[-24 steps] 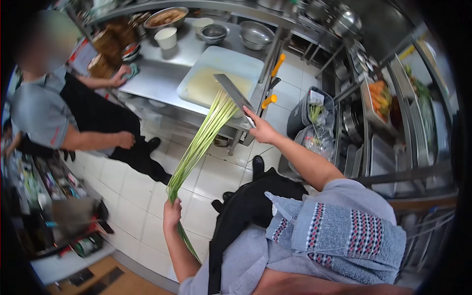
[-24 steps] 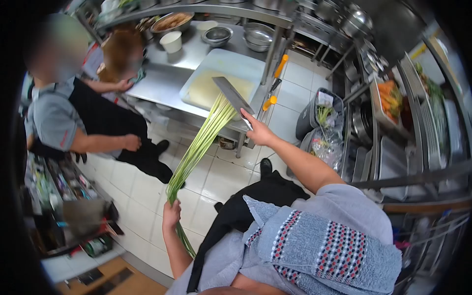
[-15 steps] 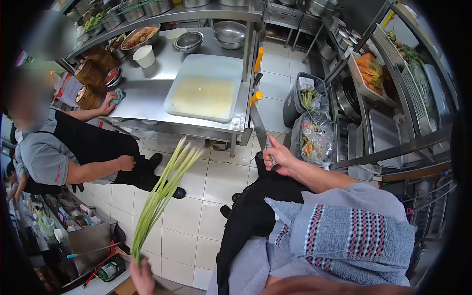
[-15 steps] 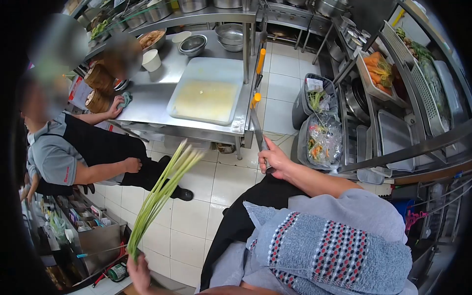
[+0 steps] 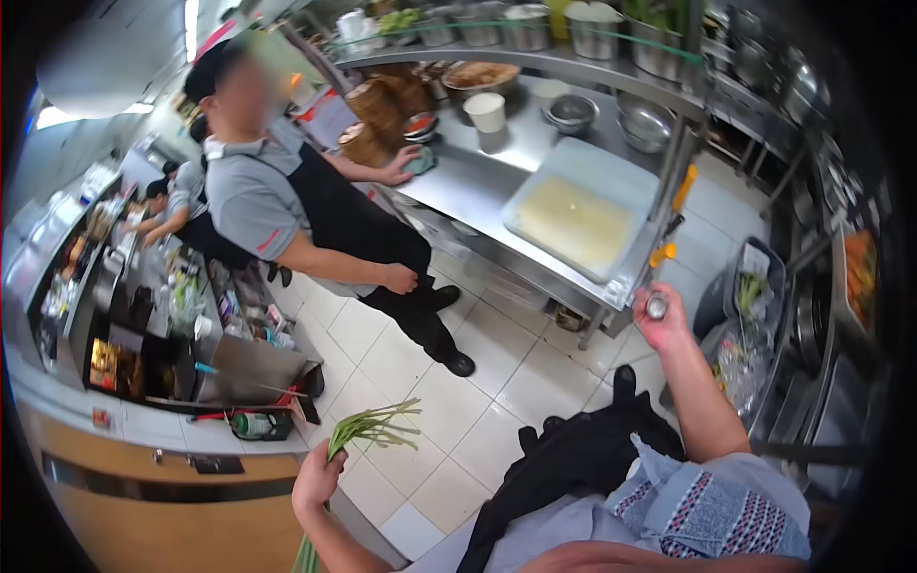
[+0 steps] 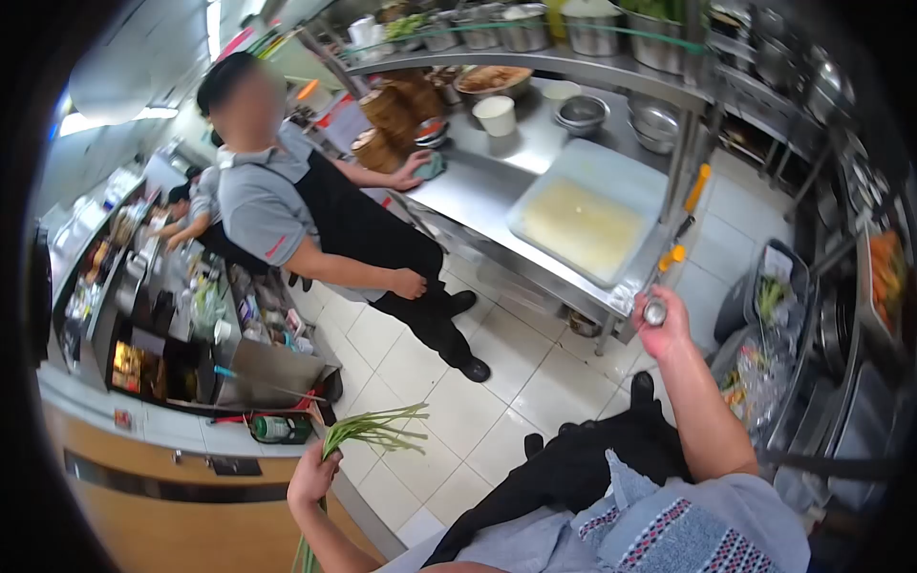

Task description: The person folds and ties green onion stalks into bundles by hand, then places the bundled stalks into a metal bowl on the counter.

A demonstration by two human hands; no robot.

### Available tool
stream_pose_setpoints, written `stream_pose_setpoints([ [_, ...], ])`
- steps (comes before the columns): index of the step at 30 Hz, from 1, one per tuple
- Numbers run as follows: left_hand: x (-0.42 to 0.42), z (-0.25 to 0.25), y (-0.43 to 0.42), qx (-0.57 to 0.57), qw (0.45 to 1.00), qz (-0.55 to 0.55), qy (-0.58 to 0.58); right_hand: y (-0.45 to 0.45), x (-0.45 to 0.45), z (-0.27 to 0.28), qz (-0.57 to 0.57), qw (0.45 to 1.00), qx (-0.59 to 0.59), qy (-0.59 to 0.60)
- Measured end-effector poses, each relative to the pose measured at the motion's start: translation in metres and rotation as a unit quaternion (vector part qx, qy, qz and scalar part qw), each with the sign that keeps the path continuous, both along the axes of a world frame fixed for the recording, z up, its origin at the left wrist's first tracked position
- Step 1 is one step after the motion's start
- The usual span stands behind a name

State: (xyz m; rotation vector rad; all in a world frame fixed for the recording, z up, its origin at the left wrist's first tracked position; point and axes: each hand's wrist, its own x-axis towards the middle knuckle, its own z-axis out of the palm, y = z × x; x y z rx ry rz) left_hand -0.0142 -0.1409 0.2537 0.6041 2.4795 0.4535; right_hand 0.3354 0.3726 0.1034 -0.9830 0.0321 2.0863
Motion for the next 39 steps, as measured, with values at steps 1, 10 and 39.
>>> stream_pose_setpoints([
  [1, -0.003, -0.008, 0.002, 0.009, 1.0, 0.012, 0.002, 0.029, -0.017, -0.005, 0.012, 1.0, 0.009, 0.002],
  [10, 0.057, 0.015, 0.082, -0.12, 0.974, -0.175, 0.085, -0.047, 0.001, -0.007, 0.273, 0.919, 0.242, -0.147],
  [39, 0.53, 0.077, 0.465, 0.579, 0.623, -0.516, 0.099, 0.059, 0.452, 0.106, -0.026, 0.693, 0.595, -0.406],
])
